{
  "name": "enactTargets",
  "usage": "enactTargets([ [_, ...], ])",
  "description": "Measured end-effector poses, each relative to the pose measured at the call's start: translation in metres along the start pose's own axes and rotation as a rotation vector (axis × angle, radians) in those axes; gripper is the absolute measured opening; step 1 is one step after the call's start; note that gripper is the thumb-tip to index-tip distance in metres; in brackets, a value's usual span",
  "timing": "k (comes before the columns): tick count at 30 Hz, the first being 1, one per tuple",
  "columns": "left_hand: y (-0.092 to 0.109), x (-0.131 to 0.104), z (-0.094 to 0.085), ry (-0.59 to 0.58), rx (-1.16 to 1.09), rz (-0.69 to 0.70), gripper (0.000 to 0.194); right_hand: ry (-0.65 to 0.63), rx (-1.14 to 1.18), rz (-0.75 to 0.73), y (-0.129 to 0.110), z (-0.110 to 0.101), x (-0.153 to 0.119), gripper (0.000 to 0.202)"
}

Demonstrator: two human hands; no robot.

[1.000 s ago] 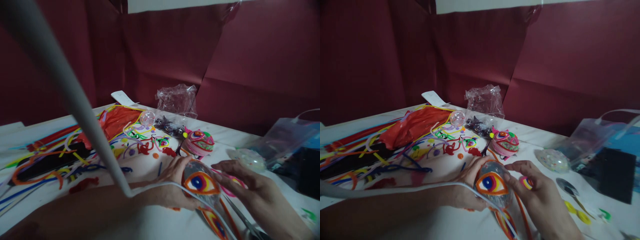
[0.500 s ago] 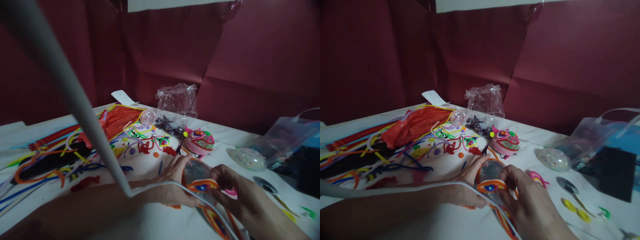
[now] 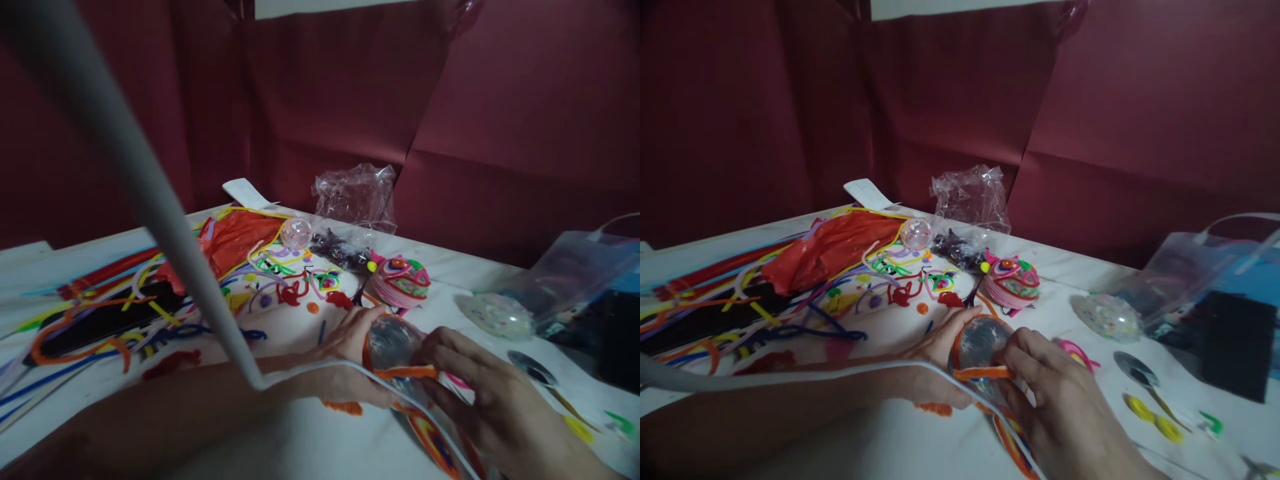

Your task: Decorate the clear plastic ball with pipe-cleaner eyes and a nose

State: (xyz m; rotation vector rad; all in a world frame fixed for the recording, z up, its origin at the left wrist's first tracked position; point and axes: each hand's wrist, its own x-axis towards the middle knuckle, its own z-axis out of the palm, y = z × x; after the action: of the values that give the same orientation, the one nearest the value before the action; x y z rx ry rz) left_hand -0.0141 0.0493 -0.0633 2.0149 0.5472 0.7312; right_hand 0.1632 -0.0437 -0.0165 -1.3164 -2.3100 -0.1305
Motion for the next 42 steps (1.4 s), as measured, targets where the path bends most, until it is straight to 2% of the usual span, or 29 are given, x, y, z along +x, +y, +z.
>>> enactTargets([
  [7, -0.001, 0.005, -0.001, -0.015, -0.033, 0.014, 0.097, -0.014, -0.046, -0.017, 0.001, -0.003, 0.008, 0.022],
  [15, -0.006, 0.008, -0.001, -0.013, -0.062, -0.026, 0.095, 0.033, -0.144, -0.124, -0.002, -0.004, 0.012, 0.026],
  [20, -0.001, 0.004, -0.002, -0.027, -0.022, 0.009, 0.103, 0.007, -0.156, -0.16, -0.005, -0.004, 0.012, 0.026],
  [25, 0.002, 0.004, -0.003, -0.032, 0.016, 0.002, 0.104, 0.048, -0.166, -0.161, -0.004, 0.003, 0.006, 0.022],
  [29, -0.003, 0.008, -0.003, -0.055, -0.005, -0.04, 0.1, -0.006, -0.142, -0.146, -0.002, 0.002, 0.006, 0.02],
  [34, -0.002, 0.009, 0.0, -0.014, -0.018, -0.011, 0.096, -0.08, -0.18, -0.16, -0.005, -0.005, 0.015, 0.023],
  [40, -0.007, 0.01, 0.001, 0.006, -0.018, -0.013, 0.101, 0.038, -0.254, -0.141, -0.007, 0.001, 0.015, 0.023],
  [42, -0.013, 0.011, -0.001, -0.009, -0.027, -0.023, 0.105, 0.037, -0.289, -0.157, -0.007, 0.004, 0.009, 0.024],
])
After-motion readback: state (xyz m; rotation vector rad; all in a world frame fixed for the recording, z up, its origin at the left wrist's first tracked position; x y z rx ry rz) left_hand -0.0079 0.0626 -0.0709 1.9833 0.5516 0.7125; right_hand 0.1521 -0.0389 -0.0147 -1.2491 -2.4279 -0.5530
